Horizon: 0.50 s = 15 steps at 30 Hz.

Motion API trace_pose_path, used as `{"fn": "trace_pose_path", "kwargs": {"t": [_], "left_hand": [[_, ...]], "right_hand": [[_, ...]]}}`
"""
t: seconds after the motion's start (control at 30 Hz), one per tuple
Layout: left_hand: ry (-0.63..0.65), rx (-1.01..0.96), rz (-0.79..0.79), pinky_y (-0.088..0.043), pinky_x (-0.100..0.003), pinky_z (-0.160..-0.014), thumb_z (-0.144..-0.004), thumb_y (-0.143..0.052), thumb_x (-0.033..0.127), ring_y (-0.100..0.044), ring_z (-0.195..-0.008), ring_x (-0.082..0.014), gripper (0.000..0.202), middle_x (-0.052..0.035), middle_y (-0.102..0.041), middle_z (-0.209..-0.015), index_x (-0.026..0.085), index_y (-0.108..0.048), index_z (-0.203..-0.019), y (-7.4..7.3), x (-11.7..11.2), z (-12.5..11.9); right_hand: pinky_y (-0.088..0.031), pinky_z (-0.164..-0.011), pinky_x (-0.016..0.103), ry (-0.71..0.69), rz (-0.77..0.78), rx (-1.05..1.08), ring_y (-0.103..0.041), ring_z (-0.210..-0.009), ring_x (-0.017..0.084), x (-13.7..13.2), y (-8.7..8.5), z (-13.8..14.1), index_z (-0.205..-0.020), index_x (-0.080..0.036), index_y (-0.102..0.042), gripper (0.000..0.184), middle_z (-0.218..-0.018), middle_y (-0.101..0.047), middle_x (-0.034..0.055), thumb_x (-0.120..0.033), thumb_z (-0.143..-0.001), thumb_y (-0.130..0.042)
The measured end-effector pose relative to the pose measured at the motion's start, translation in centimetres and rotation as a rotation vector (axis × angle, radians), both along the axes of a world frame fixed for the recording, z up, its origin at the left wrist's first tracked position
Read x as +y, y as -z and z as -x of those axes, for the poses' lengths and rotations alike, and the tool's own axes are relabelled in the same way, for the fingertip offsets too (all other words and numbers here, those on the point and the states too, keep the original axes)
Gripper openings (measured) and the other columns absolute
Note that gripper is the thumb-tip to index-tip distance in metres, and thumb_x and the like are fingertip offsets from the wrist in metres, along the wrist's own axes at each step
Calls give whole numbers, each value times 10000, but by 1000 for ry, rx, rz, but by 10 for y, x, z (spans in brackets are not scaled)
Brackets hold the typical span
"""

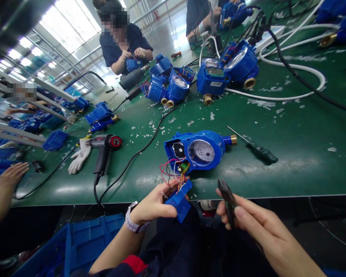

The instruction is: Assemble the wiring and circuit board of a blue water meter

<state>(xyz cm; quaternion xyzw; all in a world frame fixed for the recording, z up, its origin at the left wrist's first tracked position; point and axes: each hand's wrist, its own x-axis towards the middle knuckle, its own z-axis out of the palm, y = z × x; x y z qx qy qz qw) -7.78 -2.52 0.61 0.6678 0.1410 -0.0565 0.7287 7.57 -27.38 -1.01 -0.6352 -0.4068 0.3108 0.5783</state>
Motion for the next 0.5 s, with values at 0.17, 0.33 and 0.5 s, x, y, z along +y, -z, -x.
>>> {"fn": "trace_pose_path", "kwargs": {"t": [0.17, 0.33, 0.5], "left_hand": [[-38, -53, -313, -337, -407, -1140, -675, -820, 504, -499, -1295, -328, 810, -120, -560, -1387, 183, -530, -1359, -3, -4, 5], [-129, -53, -358, -379, -388, -1095, -665, -823, 515, -517, -1271, -330, 823, -128, -578, -1365, 180, -520, -1353, 2, -13, 8], [-193, -119, -237, -448, -361, -973, -761, -708, 594, -593, -1110, -290, 657, -116, -634, -1249, 166, -582, -1243, 10, -13, 11]], "right_hand": [[-474, -1021, 423, 238, 267, -800, -579, -1119, 310, -14, -4, -35, -1431, -297, -439, 345, -1283, -561, 68, -266, -1089, -405], [-501, -846, 403, 147, 131, -1137, -639, -925, 290, 2, -18, -41, -1283, -146, -482, 263, -1115, -605, 128, -311, -1104, -381], [-495, -726, 431, 155, 248, -1303, -634, -860, 314, 8, -6, -51, -1229, -124, -510, 228, -1057, -624, 148, -265, -1091, -397]]}}
